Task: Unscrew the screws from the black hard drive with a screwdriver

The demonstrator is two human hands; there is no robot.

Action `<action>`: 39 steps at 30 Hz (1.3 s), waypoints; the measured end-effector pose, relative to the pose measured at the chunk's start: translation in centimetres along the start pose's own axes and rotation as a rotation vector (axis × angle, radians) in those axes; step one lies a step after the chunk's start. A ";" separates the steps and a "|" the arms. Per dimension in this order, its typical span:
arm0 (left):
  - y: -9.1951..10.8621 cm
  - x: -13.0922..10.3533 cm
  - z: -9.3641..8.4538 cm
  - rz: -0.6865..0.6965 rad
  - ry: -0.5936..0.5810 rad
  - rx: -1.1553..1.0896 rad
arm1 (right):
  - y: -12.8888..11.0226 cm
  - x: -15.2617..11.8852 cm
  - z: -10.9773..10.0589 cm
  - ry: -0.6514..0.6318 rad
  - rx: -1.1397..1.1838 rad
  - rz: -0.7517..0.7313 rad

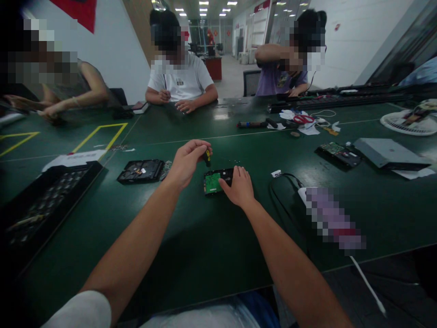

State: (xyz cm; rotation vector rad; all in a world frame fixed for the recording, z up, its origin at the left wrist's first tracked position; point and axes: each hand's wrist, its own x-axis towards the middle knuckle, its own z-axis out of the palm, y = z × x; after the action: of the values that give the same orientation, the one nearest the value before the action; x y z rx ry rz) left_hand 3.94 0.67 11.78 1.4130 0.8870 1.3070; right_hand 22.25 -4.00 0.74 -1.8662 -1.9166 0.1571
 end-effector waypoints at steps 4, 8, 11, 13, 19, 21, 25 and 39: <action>-0.4 0.2 0.1 -0.035 -0.029 -0.118 | 0.1 0.0 0.1 0.027 -0.003 -0.017; -0.5 0.1 0.0 -0.001 -0.038 -0.095 | 0.1 -0.1 0.2 0.040 -0.005 -0.019; -0.3 0.0 -0.2 0.053 -0.023 -0.012 | 0.1 0.0 0.2 0.027 0.003 -0.007; -0.3 -0.1 -0.2 0.079 -0.018 0.030 | 0.1 0.0 0.2 0.013 0.005 0.000; -0.3 -0.2 -0.2 0.076 -0.002 0.087 | 0.1 -0.1 0.1 -0.020 0.008 0.016; -0.2 -0.2 -0.2 0.074 0.010 0.112 | 0.1 -0.1 0.0 -0.021 0.009 0.017; 0.0 -0.1 -0.1 0.032 0.012 0.042 | 0.1 -0.1 0.0 -0.010 0.001 0.008; 0.1 -0.2 -0.1 0.051 0.011 0.095 | 0.2 0.0 0.4 0.007 -0.010 -0.002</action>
State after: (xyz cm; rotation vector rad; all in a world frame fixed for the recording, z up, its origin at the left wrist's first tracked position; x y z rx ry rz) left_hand 3.77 0.48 11.84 1.5123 0.9369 1.3272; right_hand 22.32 -3.94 0.30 -1.8689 -1.9181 0.1407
